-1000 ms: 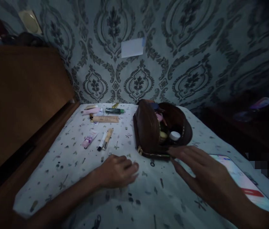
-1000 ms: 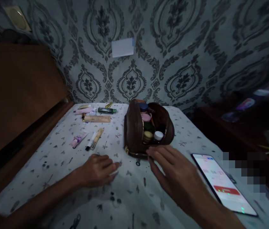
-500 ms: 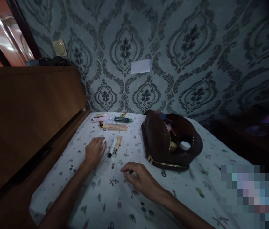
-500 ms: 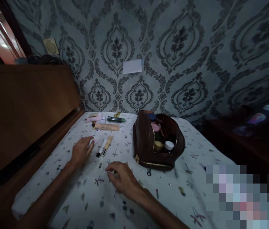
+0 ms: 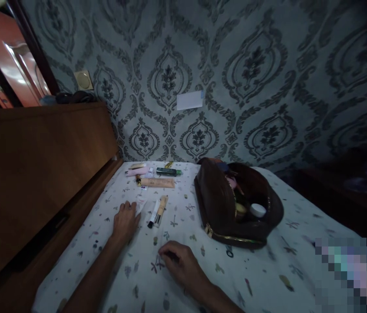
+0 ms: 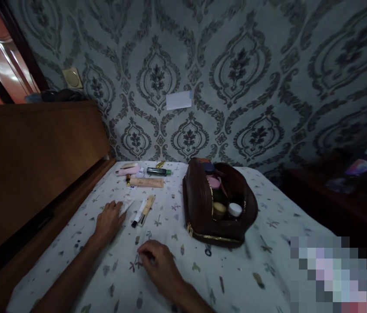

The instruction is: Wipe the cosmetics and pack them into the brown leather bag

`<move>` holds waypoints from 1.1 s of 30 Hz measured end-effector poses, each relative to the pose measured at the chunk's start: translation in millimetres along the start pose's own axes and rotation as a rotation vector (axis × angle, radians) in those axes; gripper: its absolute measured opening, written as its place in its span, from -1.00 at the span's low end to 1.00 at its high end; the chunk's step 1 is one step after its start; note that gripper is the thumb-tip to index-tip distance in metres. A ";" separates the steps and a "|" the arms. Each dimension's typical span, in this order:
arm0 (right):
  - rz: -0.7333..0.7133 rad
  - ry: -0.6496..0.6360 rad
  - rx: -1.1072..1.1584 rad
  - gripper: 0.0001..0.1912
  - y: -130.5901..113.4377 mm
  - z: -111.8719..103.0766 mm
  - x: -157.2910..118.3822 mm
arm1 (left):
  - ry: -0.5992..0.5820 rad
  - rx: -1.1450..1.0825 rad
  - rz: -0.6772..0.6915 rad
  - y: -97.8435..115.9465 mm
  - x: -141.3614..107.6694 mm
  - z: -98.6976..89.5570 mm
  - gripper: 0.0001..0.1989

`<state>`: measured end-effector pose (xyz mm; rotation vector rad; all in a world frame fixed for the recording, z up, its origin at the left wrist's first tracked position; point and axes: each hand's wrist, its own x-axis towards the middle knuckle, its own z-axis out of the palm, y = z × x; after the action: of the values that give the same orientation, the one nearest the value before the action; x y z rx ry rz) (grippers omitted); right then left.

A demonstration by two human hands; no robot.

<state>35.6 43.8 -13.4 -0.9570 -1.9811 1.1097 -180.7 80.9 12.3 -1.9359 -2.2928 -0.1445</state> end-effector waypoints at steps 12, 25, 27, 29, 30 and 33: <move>-0.046 0.005 -0.032 -0.78 -0.4 -0.3 -1.6 | -0.003 0.038 -0.002 -2.3 2.3 -13.6 -0.66; -0.089 0.007 -0.060 -0.79 26.7 7.1 -2.3 | -0.089 0.084 0.109 -26.5 136.2 -0.5 -0.49; -0.112 0.017 -0.066 -0.79 31.9 8.8 -2.5 | -0.091 0.106 0.141 -27.8 147.5 8.0 -0.47; -0.114 0.017 -0.072 -0.79 34.9 9.7 -2.4 | -0.071 0.119 0.184 -29.7 153.3 13.4 -0.48; -0.110 0.013 -0.075 -0.79 35.6 9.7 -2.2 | -0.056 0.121 0.211 -31.0 154.5 14.8 -0.50; -0.094 -0.001 -0.075 -0.78 35.6 9.0 -1.2 | -0.016 0.108 0.294 -36.7 153.8 14.4 -0.60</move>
<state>38.6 52.4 -49.0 -0.8920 -2.0586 0.9907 -242.7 226.6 24.2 -2.1922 -1.9503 0.0252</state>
